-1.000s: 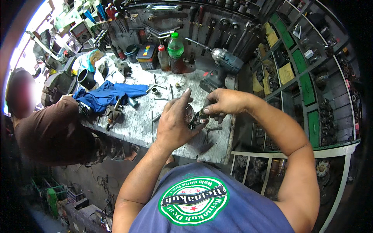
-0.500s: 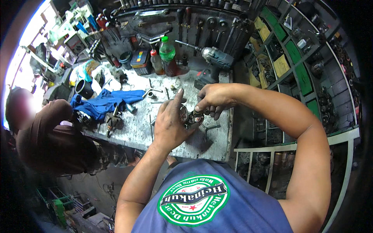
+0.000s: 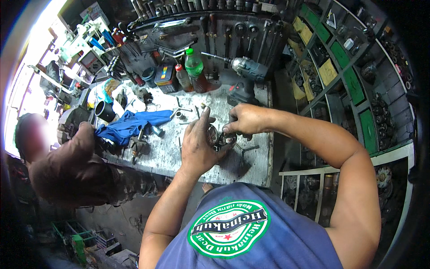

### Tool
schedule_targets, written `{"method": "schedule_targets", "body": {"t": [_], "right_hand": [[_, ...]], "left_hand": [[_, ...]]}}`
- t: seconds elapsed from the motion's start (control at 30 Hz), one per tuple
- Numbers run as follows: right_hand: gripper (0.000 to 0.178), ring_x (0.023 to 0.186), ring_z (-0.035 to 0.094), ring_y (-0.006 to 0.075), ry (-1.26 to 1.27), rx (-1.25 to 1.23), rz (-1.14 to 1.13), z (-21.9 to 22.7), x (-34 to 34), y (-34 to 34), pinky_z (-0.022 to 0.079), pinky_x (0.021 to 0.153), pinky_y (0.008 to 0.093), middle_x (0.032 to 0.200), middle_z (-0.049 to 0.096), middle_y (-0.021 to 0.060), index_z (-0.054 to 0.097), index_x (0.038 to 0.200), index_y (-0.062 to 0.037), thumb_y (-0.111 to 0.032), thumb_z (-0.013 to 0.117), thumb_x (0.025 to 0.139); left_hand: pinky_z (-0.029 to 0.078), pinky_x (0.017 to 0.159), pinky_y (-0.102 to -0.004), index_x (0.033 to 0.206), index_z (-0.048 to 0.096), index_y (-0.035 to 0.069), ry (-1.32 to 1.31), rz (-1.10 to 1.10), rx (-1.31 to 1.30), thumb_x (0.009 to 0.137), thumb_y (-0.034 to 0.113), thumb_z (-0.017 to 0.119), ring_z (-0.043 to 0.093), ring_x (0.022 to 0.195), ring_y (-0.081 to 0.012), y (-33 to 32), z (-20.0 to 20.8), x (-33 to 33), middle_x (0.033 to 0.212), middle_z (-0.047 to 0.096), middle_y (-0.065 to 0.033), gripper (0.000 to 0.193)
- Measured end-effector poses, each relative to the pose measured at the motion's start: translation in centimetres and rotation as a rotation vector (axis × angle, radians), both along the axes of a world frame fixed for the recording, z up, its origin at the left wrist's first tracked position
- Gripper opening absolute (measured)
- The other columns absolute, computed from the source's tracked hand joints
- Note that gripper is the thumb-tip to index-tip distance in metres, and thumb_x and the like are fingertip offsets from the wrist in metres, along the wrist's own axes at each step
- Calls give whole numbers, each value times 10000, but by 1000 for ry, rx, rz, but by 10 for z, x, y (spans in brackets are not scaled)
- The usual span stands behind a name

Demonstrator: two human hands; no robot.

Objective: The person assembles a small mechanical component on a workbench, using a wrench and a power drill to tighten bolts and secure parts. The person handles the component with both hands, adjusts its position, and uses tools to fasten it.

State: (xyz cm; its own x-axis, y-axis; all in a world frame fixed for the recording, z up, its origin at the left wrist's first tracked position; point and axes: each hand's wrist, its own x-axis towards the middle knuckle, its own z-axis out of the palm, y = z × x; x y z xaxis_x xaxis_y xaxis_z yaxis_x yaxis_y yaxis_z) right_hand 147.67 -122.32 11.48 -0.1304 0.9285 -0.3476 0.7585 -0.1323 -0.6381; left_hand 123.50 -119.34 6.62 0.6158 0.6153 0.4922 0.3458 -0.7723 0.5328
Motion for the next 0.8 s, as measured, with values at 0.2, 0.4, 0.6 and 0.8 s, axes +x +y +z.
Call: {"method": "schedule_targets", "body": {"t": [0.2, 0.4, 0.6, 0.8], "right_hand": [[520, 858, 774, 242, 752, -205, -298, -44, 20, -19, 632, 739, 404, 1026, 807, 146, 771, 1232, 33, -448, 790, 1037], [827, 1399, 665, 353, 294, 137, -64, -99, 21, -67, 502, 1229, 422, 1555, 677, 212, 434, 1734, -52, -240, 771, 1002], [936, 1409, 662, 374, 377, 353, -242, -150, -46, -67, 494, 1217, 443, 1493, 697, 227, 379, 1697, -21, -283, 880, 951], [781, 1287, 718, 386, 361, 638, -293, -78, -79, -54, 557, 1102, 469, 1376, 728, 237, 613, 1469, 5, -459, 928, 925]], "left_hand": [[537, 1100, -516, 1666, 414, -24, -81, -13, -20, 704, 343, 1047, 669, 1262, -417, 4, -19, -4, 1421, 692, -203, 1209], [487, 1255, -473, 1768, 149, -3, -334, -21, -636, 575, 225, 1131, 608, 1482, -353, -4, -83, -20, 1552, 635, -218, 1561], [562, 1116, -415, 1404, 641, -23, -133, -6, -604, 621, 238, 1065, 732, 1234, -258, 17, -114, -24, 1325, 772, -137, 928], [533, 1110, -415, 1485, 562, -29, -604, -237, -796, 782, 535, 965, 666, 1275, -241, 37, -85, -34, 1405, 699, -147, 987]]}}
